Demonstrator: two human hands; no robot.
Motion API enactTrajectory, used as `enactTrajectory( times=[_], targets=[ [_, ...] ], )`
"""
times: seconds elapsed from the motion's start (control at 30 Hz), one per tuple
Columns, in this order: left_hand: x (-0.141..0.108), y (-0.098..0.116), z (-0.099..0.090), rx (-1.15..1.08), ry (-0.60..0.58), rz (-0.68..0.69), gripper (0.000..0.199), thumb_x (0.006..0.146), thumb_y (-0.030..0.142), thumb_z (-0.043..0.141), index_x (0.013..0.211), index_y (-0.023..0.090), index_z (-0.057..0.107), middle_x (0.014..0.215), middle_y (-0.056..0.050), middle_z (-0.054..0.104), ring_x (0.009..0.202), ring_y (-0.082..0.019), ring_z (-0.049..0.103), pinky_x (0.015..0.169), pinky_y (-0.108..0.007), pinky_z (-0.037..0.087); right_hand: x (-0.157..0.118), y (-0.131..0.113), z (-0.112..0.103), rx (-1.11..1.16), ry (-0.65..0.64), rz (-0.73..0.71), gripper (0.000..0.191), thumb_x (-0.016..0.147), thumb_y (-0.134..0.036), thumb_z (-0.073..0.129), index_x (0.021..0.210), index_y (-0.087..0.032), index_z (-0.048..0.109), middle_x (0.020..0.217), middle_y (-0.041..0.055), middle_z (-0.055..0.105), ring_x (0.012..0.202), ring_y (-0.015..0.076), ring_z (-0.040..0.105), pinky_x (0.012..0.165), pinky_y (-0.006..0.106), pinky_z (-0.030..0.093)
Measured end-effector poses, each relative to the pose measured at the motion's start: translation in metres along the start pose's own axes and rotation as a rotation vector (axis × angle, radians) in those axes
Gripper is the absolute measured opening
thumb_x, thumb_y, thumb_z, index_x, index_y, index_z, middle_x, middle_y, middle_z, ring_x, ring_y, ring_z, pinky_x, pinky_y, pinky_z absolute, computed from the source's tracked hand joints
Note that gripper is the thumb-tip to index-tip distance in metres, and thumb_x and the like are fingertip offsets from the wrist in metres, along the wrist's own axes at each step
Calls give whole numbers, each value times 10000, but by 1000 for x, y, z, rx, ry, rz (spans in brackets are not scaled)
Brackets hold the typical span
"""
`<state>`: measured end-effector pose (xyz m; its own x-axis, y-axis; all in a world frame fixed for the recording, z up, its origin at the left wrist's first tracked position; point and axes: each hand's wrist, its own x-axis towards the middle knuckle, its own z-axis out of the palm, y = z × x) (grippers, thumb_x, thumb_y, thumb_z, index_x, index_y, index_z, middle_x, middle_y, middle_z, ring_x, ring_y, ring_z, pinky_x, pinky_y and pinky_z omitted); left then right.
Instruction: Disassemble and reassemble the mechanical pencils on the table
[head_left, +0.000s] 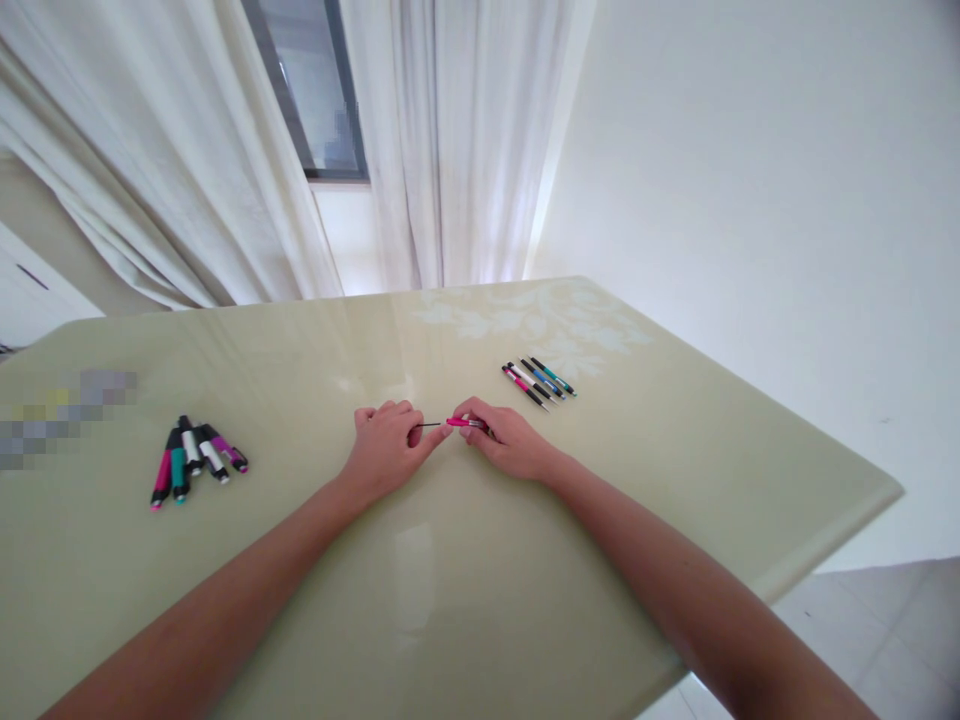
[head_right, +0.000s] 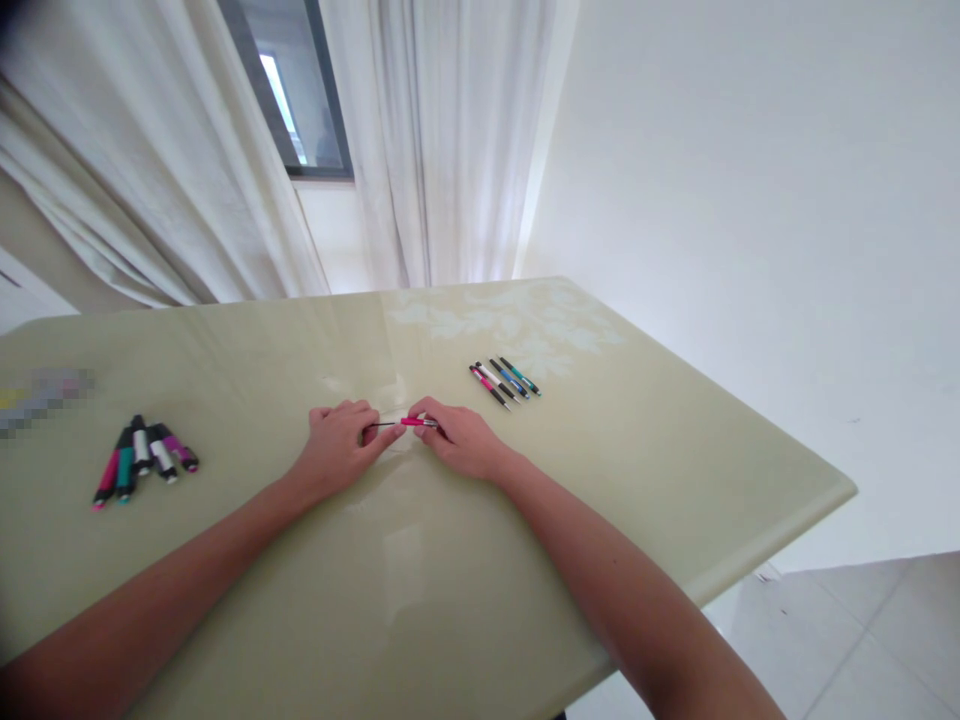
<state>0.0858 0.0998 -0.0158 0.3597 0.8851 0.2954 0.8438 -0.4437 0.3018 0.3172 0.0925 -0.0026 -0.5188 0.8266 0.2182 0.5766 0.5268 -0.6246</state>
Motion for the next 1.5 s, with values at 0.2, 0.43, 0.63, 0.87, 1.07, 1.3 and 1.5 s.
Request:
enactTrajectory(
  times=[0.2,0.43,0.63,0.87,1.07,1.3,1.5],
  targets=[
    [2,-3,1,-26,8,-26,598,970,616,508,573,170,485,671,-7,566,742,-198,550,733,-351,235,0,1,-1,-15,-23,-24,196,1047,-262,482,1220,-240,570,924,11,699,816,183,625,748,262,407],
    [3,-5,2,-44,21,-81,622,960,651,467,556,179,443,653,-12,558,713,-197,531,719,-347,242,-1,4,0,67,-18,-59,178,1045,-229,463,1195,-235,557,896,4,704,842,185,645,780,269,428],
    [2,-4,-1,-3,17,-102,630,971,659,452,557,184,457,656,-14,578,709,-195,538,713,-348,256,1,7,2,134,61,-51,178,1052,-221,432,1194,-222,540,918,14,720,863,175,643,802,268,432],
    [-1,0,-2,47,-17,-19,508,1028,528,423,670,189,544,742,-37,651,784,-230,583,761,-366,295,1,10,3,173,128,26,179,1078,-257,409,1233,-225,492,983,11,736,780,155,631,772,266,443],
    [-3,0,0,-32,-23,91,308,1034,265,373,955,186,660,956,-75,698,912,-245,621,844,-389,405,5,29,1,-177,316,57,158,1012,-213,542,1061,-174,688,1067,105,685,1058,243,579,977,383,425],
    [-5,-2,6,-216,-9,207,403,986,123,396,1313,179,626,1080,-93,583,997,-219,600,943,-358,496,4,45,-1,-238,322,203,153,983,-204,598,1047,-169,732,1011,106,707,1009,263,616,935,399,459],
    [-4,-2,7,-349,-23,212,314,1044,173,384,1259,205,610,1096,-81,587,1017,-211,612,961,-365,511,0,24,-4,-272,415,113,218,1045,-335,521,1028,-198,690,1081,114,711,1085,279,609,996,425,423]
  ],
)
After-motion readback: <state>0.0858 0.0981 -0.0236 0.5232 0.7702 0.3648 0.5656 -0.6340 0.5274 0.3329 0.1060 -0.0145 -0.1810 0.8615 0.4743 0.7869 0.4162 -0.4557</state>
